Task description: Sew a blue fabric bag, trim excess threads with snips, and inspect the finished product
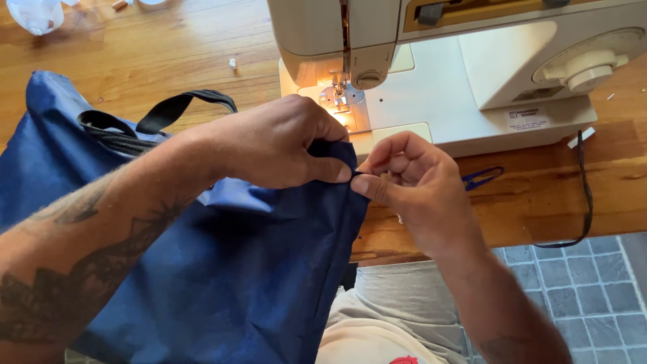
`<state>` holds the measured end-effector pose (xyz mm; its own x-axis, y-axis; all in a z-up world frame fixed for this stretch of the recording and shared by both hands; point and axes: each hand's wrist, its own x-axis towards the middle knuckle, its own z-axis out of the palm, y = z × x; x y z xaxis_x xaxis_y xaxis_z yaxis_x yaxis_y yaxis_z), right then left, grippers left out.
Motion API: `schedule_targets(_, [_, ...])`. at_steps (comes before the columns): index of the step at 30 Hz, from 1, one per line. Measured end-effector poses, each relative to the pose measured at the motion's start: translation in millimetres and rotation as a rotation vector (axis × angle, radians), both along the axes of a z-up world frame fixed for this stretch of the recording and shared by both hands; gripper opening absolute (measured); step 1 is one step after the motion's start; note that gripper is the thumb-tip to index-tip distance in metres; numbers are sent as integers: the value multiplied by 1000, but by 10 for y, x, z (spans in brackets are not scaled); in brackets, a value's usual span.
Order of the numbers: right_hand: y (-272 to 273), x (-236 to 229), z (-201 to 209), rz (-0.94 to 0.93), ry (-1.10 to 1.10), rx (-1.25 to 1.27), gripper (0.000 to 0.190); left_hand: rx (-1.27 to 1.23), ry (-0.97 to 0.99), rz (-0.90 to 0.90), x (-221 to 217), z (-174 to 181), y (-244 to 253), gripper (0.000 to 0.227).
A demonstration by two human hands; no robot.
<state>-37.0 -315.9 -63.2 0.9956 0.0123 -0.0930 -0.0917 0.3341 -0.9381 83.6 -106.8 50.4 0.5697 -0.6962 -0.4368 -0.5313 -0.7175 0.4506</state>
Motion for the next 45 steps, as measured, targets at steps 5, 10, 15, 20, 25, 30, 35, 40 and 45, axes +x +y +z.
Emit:
schedule_targets(5, [177, -223, -83, -110, -186, -294, 56, -169, -159, -113, 111, -199, 195, 35])
schedule_targets(10, [260, -318, -2, -84, -421, -605, 59, -440, -181, -188, -101, -203, 386, 24])
schedule_targets(15, [142, -205, -184, 63, -716, -674, 23, -547, -173, -224, -456, -28, 471, 21])
schedule_targets(20, [305, -138, -276, 403, -736, -233, 43, -618, -114, -210, -842, 200, 591, 24])
schedule_targets(25, [355, 13, -129, 489, -882, -258, 52, -645, -192, -182, -958, 396, 732, 23])
schedule_targets(30, [481, -90, -223, 318, -583, -303, 50, -561, -220, -115, -873, 465, 823, 16])
schedule_targets(35, [552, 18, 50, 219, -284, -537, 51, -354, -506, -95, -605, 302, 766, 27])
schedule_targets(40, [551, -189, 970, 230, 94, -1373, 67, 71, -590, -5, -802, 407, 432, 29])
schedule_targets(45, [383, -221, 622, 265, 75, -1515, 67, 183, -617, -10, -953, 347, 293, 19])
